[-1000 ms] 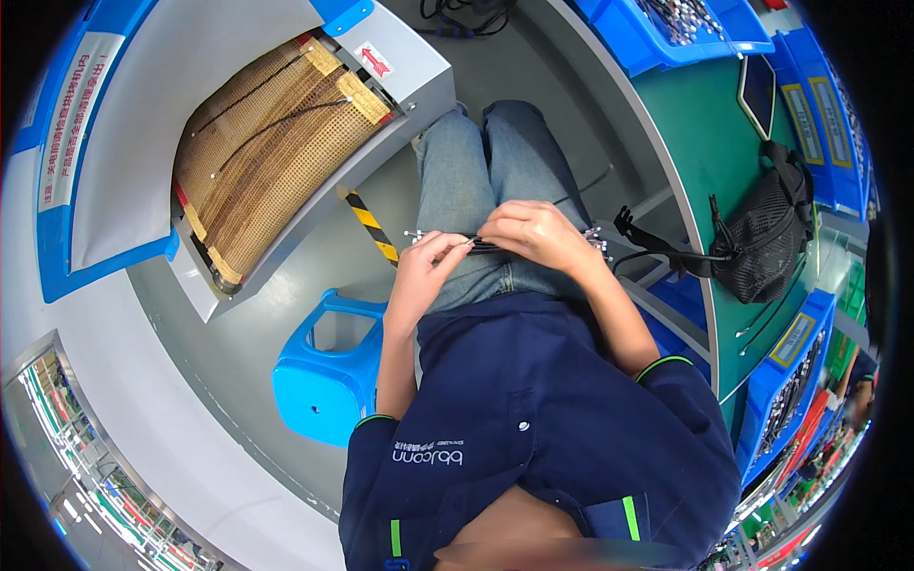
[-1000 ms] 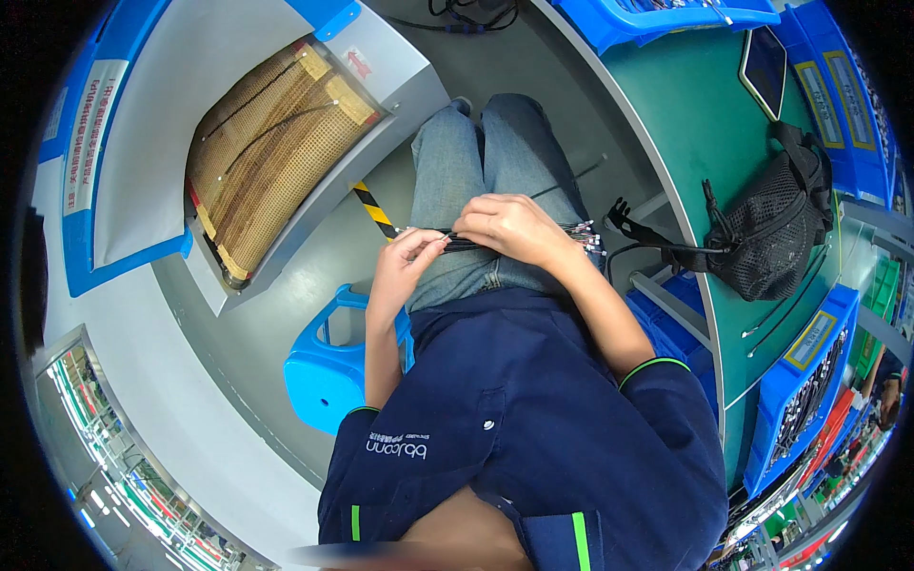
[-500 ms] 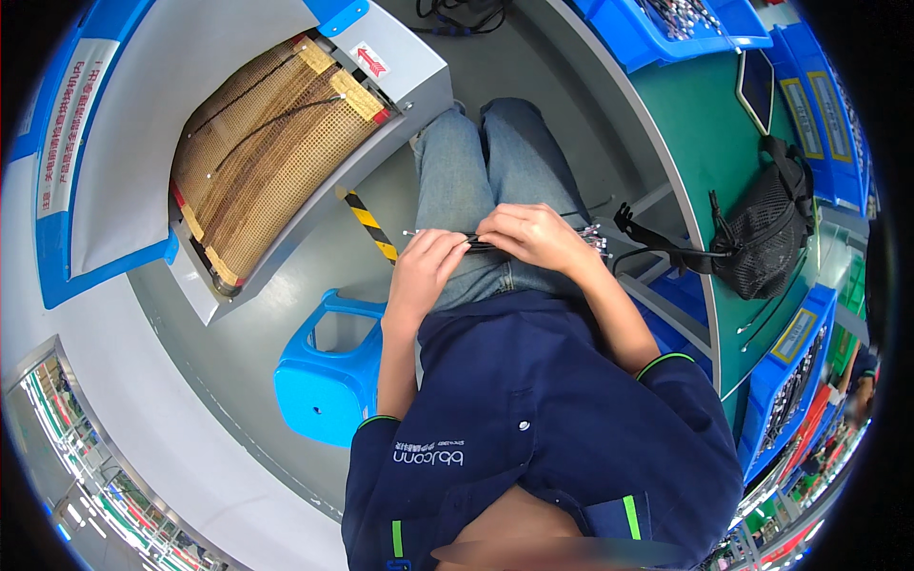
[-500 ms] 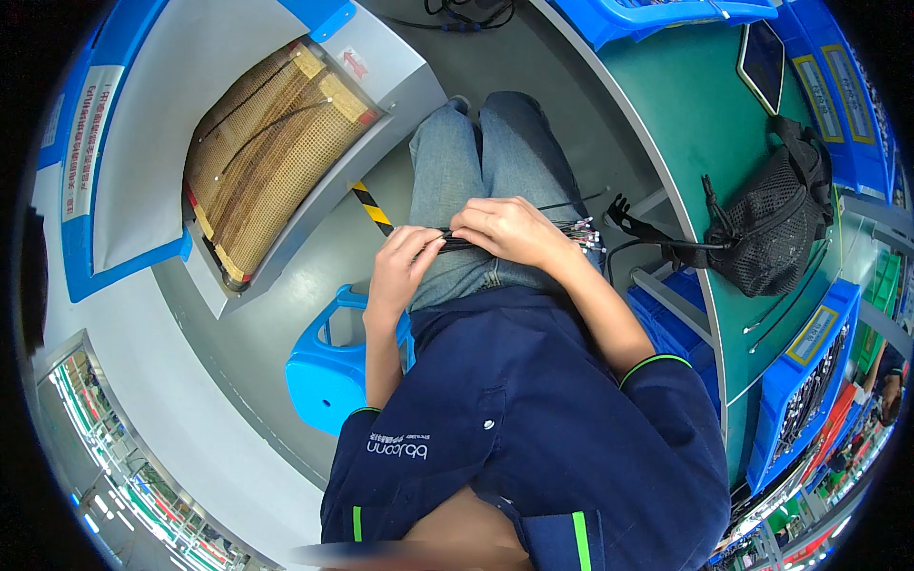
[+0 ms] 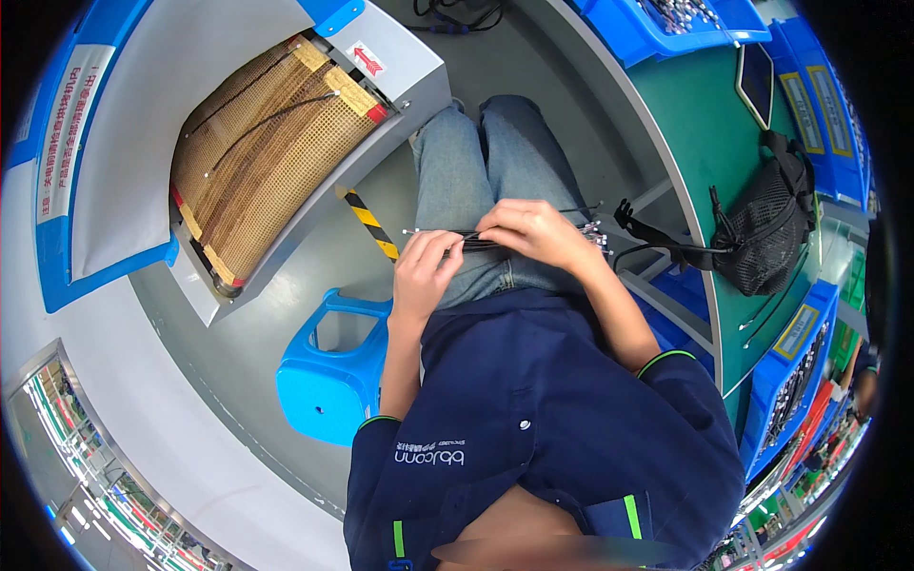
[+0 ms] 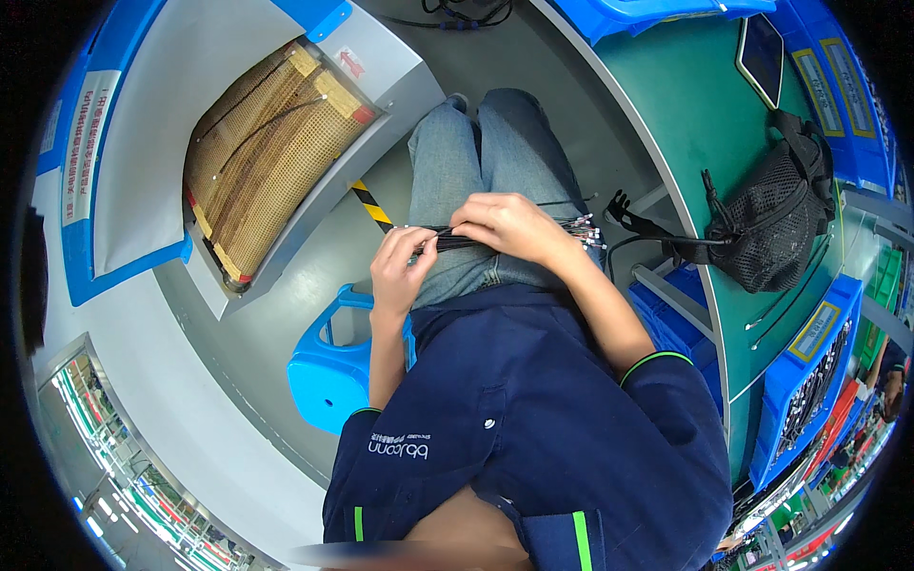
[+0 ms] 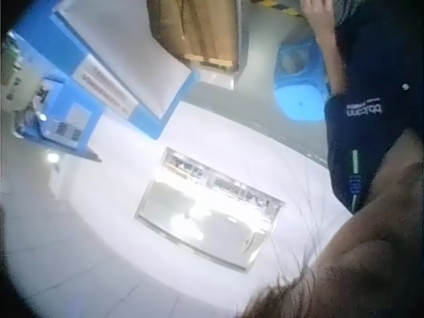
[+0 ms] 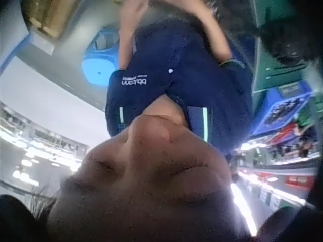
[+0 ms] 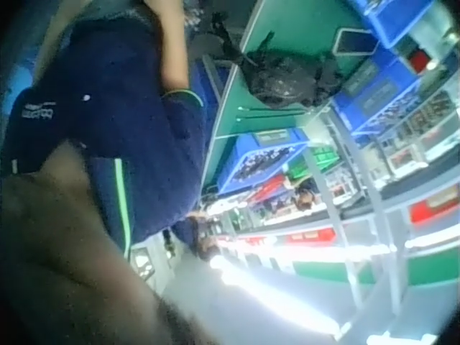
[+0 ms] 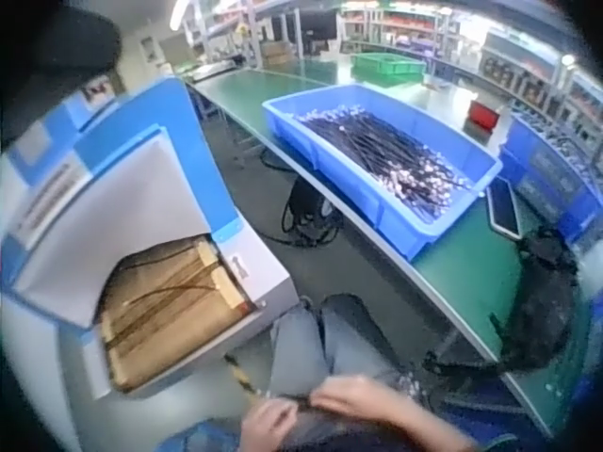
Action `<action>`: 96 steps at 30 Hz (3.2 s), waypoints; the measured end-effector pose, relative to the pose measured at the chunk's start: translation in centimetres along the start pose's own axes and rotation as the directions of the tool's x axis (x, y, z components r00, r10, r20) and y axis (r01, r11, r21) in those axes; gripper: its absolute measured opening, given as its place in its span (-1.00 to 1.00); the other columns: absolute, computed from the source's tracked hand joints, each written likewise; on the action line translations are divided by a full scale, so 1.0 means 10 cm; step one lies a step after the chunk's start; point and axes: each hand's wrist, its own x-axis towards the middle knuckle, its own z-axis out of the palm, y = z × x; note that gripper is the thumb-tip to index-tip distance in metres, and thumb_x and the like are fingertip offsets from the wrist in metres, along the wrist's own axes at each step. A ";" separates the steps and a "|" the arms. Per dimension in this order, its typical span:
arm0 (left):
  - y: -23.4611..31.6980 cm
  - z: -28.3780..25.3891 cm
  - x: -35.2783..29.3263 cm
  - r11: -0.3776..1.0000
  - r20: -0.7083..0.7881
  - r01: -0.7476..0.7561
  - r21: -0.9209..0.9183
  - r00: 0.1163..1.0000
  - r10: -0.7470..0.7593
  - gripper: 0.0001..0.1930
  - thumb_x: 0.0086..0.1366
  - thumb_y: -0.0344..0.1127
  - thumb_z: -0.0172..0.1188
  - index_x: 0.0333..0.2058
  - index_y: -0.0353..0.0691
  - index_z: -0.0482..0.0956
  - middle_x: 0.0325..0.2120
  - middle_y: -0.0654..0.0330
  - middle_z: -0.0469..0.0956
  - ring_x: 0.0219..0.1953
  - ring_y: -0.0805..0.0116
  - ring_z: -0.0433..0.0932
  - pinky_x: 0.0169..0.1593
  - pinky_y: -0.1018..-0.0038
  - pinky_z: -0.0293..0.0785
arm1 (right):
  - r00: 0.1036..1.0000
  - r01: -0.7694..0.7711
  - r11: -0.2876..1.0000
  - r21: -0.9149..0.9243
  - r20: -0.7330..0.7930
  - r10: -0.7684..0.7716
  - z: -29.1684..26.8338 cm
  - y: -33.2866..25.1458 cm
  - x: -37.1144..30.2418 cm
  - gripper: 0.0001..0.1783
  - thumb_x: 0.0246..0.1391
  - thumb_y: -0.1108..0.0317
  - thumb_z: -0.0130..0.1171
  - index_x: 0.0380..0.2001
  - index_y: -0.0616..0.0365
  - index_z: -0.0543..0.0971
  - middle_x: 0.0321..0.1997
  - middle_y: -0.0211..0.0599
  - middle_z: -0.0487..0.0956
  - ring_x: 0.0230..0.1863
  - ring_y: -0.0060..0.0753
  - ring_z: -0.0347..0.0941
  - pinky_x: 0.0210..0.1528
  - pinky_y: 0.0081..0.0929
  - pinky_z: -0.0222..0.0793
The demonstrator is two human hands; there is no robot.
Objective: The person organizes and assembles bundles of wires with connectors by hand.
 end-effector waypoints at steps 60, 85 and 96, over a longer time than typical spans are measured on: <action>-0.68 0.25 -0.37 0.150 -0.112 0.016 -0.989 0.586 -0.802 -0.88 0.33 -0.44 0.08 -0.19 -0.29 0.49 -0.32 0.18 0.55 -0.27 0.49 0.54 -0.16 0.64 0.52 | 0.968 -0.214 0.965 -0.152 -0.162 0.189 -0.16 0.16 0.06 -0.91 0.00 0.44 0.24 -0.38 0.18 0.57 -0.44 -0.28 0.54 -0.41 -0.34 0.51 -0.39 -0.46 0.41; -0.66 -0.42 -0.12 0.202 -0.177 -0.033 -0.979 0.634 -0.752 -0.86 0.33 -0.41 0.07 -0.16 -0.27 0.48 -0.31 0.16 0.56 -0.22 0.45 0.56 -0.15 0.60 0.55 | 0.966 -0.109 0.987 -0.116 -0.247 0.078 -0.16 -0.20 0.35 -0.80 -0.03 0.42 0.26 -0.27 0.16 0.56 -0.27 -0.26 0.57 -0.32 -0.25 0.53 -0.29 -0.44 0.47; -1.16 -1.99 0.49 0.402 -0.371 -0.065 -0.913 0.540 -0.755 -0.91 0.30 -0.43 0.12 -0.26 -0.31 0.46 -0.35 0.12 0.56 -0.26 0.40 0.56 -0.15 0.58 0.56 | 0.981 -0.194 0.939 -0.283 -0.047 0.188 -0.03 -0.80 0.45 -0.77 0.03 0.28 0.21 -0.24 0.11 0.57 -0.20 -0.28 0.57 -0.24 -0.19 0.53 -0.20 -0.36 0.47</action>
